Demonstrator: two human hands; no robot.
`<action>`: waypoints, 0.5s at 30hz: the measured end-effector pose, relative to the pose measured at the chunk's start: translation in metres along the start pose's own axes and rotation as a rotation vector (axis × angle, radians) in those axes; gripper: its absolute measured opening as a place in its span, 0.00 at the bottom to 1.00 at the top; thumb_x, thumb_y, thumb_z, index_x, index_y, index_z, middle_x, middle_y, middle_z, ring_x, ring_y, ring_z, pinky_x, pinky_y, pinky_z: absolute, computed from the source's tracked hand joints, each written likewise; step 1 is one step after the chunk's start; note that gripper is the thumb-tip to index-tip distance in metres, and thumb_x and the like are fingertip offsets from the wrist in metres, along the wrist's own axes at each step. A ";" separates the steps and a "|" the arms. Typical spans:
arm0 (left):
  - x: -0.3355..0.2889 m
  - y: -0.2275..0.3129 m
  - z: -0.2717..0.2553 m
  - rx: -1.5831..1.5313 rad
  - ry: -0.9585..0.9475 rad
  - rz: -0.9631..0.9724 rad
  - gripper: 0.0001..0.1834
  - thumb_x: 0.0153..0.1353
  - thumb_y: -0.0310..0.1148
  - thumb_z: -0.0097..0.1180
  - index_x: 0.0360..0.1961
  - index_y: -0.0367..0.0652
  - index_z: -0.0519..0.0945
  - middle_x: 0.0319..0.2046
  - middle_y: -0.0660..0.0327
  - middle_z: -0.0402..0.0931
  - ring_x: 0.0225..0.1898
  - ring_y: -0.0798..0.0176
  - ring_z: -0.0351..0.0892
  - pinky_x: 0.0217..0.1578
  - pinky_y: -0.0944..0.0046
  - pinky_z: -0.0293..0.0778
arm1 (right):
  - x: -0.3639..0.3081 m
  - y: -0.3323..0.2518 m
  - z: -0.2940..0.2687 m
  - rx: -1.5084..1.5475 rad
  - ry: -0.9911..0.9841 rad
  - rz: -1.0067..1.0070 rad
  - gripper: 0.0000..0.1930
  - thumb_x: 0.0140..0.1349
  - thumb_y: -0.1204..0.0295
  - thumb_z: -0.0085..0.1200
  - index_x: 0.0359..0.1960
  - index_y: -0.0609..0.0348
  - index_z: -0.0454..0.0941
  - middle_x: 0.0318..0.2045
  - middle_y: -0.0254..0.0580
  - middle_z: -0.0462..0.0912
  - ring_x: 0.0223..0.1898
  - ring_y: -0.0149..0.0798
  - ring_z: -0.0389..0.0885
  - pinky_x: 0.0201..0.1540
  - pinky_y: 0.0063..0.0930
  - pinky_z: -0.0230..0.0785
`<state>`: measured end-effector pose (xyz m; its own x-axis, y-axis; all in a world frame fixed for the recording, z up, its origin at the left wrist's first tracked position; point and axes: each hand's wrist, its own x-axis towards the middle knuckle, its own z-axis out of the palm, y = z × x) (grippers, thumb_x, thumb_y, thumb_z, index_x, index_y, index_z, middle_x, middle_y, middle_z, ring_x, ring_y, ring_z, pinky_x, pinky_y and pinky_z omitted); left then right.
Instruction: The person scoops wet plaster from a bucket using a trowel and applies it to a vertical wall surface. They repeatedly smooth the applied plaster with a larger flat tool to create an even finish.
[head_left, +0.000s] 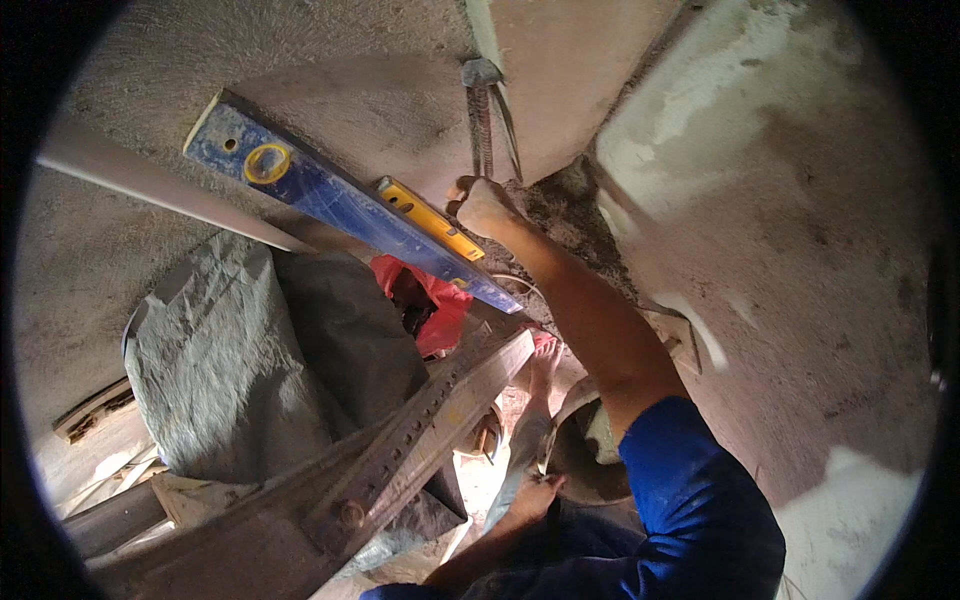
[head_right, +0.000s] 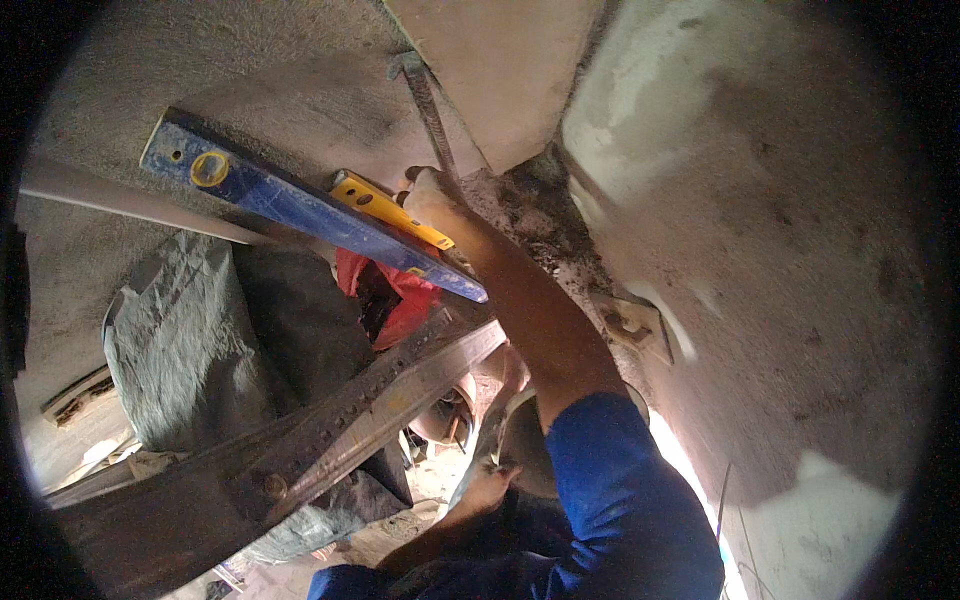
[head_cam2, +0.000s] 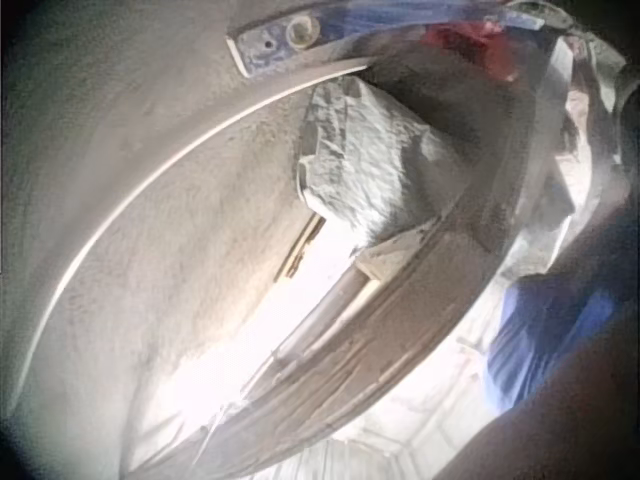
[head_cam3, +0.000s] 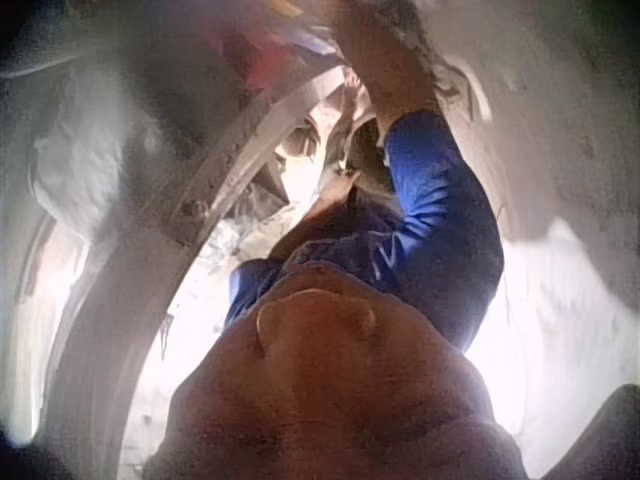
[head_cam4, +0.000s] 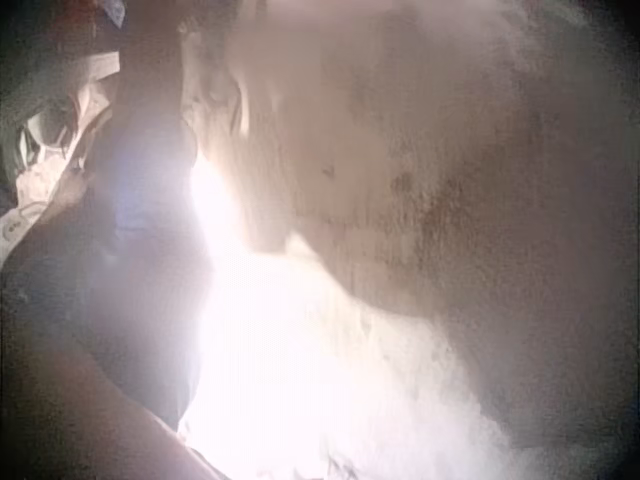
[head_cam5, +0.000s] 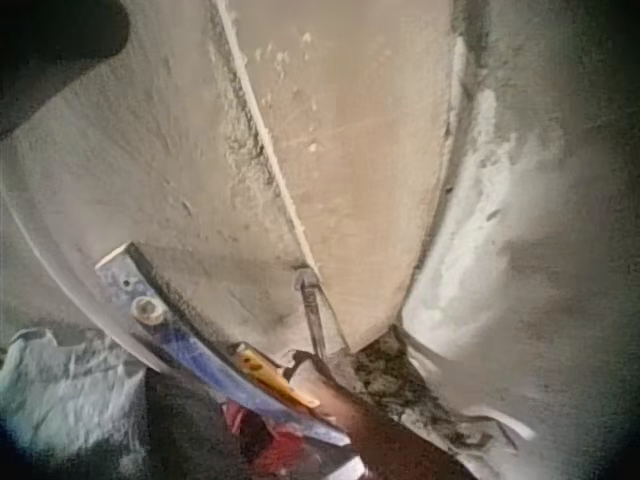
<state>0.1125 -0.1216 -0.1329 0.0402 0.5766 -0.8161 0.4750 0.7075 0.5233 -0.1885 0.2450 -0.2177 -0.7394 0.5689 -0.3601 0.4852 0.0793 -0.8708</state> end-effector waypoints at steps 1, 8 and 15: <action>0.000 0.001 0.001 -0.246 0.055 -0.085 0.13 0.70 0.34 0.53 0.48 0.40 0.85 0.44 0.50 0.86 0.45 0.48 0.86 0.53 0.51 0.77 | 0.017 0.003 0.013 -0.046 -0.049 0.029 0.15 0.56 0.63 0.67 0.40 0.60 0.85 0.38 0.45 0.88 0.40 0.43 0.86 0.46 0.36 0.78; -0.018 0.039 -0.053 -0.960 0.137 -0.488 0.19 0.63 0.34 0.64 0.53 0.37 0.81 0.45 0.54 0.86 0.46 0.58 0.84 0.50 0.58 0.77 | 0.076 0.033 0.085 -0.278 -0.167 -0.131 0.22 0.55 0.58 0.69 0.50 0.52 0.84 0.46 0.49 0.87 0.49 0.51 0.86 0.51 0.42 0.78; -0.023 0.062 -0.108 -0.810 0.032 -0.726 0.24 0.63 0.40 0.65 0.56 0.35 0.79 0.47 0.47 0.85 0.51 0.49 0.84 0.54 0.54 0.76 | 0.090 0.030 0.094 -0.394 -0.212 -0.216 0.19 0.58 0.62 0.62 0.52 0.50 0.84 0.50 0.52 0.85 0.52 0.55 0.84 0.55 0.44 0.76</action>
<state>0.0459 -0.0468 -0.0551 -0.0450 -0.0855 -0.9953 -0.3447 0.9365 -0.0648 -0.2847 0.2220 -0.3073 -0.9011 0.3298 -0.2815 0.4202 0.5038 -0.7547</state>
